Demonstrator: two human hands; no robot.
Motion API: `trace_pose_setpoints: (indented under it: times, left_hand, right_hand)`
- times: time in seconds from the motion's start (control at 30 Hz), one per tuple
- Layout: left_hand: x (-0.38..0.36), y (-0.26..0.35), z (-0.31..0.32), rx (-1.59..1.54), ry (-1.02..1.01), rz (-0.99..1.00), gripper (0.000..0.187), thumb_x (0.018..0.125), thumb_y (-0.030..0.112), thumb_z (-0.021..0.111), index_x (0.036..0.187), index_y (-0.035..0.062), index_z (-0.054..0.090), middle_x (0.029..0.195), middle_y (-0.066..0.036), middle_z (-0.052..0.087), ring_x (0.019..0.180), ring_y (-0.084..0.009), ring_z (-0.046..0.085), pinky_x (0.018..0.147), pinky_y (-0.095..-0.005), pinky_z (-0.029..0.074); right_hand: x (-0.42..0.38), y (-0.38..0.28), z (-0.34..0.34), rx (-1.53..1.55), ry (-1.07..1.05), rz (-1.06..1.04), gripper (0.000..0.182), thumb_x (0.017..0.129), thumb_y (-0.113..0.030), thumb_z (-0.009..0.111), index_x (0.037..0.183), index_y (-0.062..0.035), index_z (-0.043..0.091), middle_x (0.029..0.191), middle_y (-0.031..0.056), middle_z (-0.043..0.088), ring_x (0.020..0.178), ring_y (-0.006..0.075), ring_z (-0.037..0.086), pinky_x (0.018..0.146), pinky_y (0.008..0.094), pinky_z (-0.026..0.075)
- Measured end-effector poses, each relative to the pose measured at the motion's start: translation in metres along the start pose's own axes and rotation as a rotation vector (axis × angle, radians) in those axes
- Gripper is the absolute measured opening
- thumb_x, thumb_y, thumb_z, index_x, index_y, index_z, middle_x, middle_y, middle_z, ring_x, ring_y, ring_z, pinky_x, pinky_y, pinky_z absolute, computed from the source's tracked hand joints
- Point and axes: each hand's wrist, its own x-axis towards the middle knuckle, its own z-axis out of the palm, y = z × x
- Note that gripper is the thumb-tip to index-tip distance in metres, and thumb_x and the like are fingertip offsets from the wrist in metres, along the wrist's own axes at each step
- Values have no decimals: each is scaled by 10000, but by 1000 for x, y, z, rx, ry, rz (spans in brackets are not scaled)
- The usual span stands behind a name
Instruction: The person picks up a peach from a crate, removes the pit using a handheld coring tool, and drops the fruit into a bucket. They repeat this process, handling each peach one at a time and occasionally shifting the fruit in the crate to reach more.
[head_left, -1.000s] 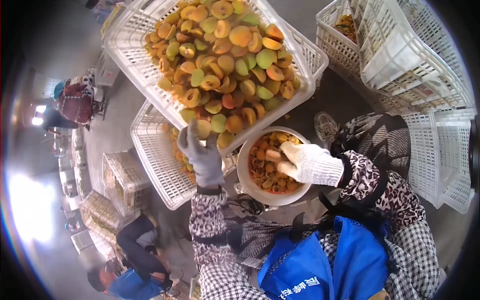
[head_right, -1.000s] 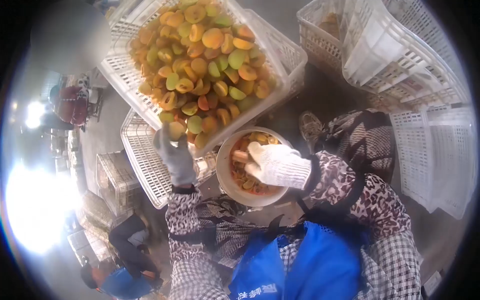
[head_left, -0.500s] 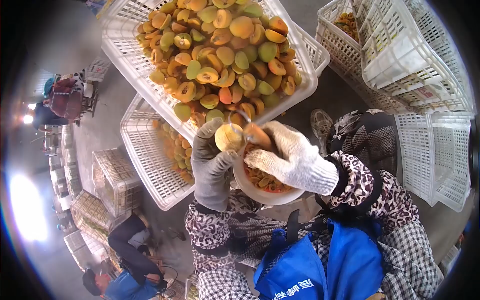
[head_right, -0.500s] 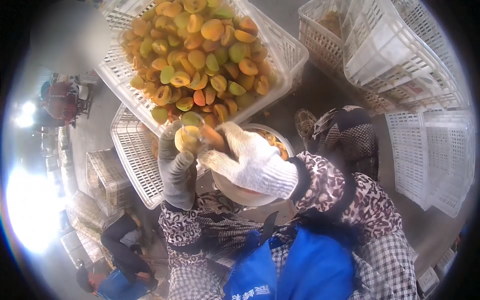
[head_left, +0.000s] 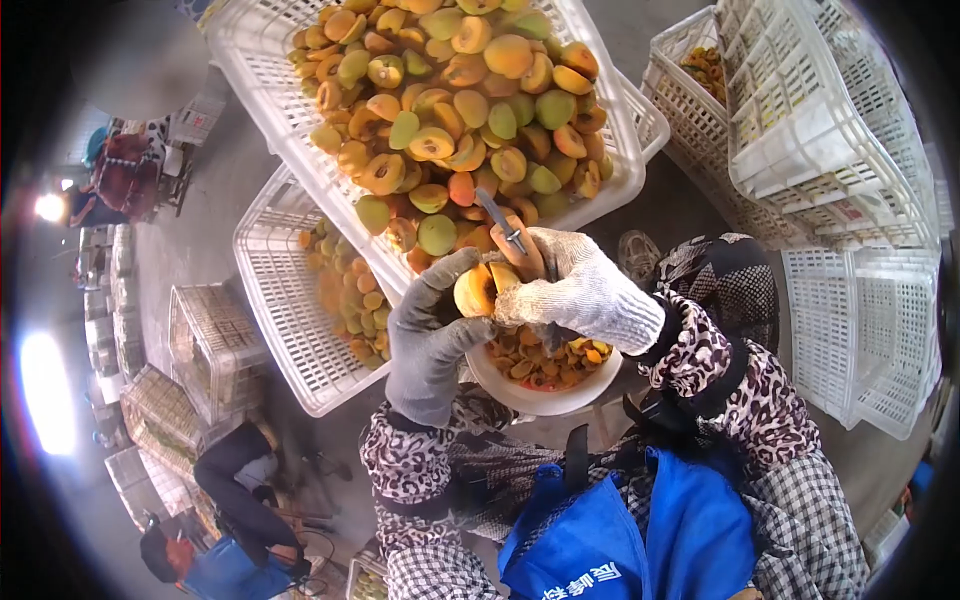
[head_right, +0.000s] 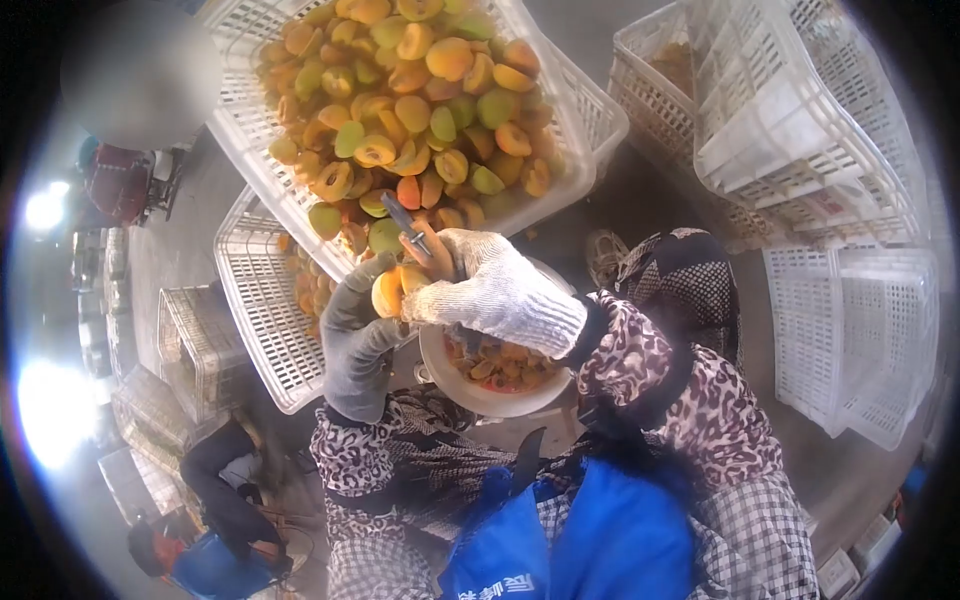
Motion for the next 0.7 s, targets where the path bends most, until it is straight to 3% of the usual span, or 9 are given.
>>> trace_pose_setpoints:
  times: [0.13,0.23,0.3,0.33,0.4,0.43,0.5,0.63,0.7]
  left_hand:
    - [-2,-12,-26,-340,-90,-3,691,715,60,820,1332,20,511,1225,-121,611,1120,-249,607,969,-377,506]
    - [-4,-18,-38,-407,-134,166,709,756,59,780,1387,101,458,1321,-121,540,1181,-272,568,1019,-412,489]
    - [-8,-12,-37,-440,-81,161,703,759,41,766,1387,101,457,1332,-121,534,1193,-278,561,1032,-416,482]
    - [-10,-9,-37,-471,-33,151,698,762,22,753,1388,101,455,1342,-120,528,1204,-284,555,1045,-420,474]
    - [-9,-7,-46,-482,-74,172,663,797,22,705,1401,83,438,1356,-131,518,1246,-301,524,1052,-414,467]
    - [-9,-5,-47,-521,-72,151,646,818,42,688,1407,66,424,1358,-144,514,1271,-304,500,1059,-414,462]
    - [-7,-5,-48,-612,-147,145,548,938,190,584,1421,20,391,1346,-172,513,1283,-295,482,1036,-415,474]
    - [-8,-12,-53,-638,46,99,498,1031,360,394,1388,15,433,1230,-160,575,1140,-272,564,941,-408,510]
    - [-9,-7,-47,-652,141,42,483,1015,369,440,1345,19,466,1187,-155,590,1095,-276,579,920,-408,518]
  right_hand:
    - [4,2,3,114,-8,137,307,816,-109,700,1081,-4,586,803,46,628,498,95,565,435,231,468]
    - [10,6,8,142,-60,165,303,825,-122,691,1084,-6,586,835,46,634,540,88,578,434,229,466]
    - [19,13,10,-11,136,-28,309,838,-149,678,1095,-7,584,884,39,635,669,84,609,549,241,512]
    - [24,11,6,-115,143,81,355,847,-194,689,1119,2,575,928,70,650,827,159,635,724,279,522]
    - [48,29,-5,-757,306,-81,365,874,-215,674,1136,13,564,941,132,662,872,257,653,785,328,513]
    - [57,46,-13,-758,300,-89,365,874,-215,674,1136,13,564,941,132,662,872,257,653,785,328,513]
    - [69,62,-15,-1034,499,-511,290,917,-220,625,1085,9,568,944,182,661,850,318,664,709,370,527]
    - [32,52,16,-1091,300,-638,180,918,-160,628,971,-28,518,782,177,630,682,349,653,582,401,511]
    - [13,38,35,-1130,180,-594,206,902,-193,648,963,-36,528,755,141,616,651,338,639,558,399,502]
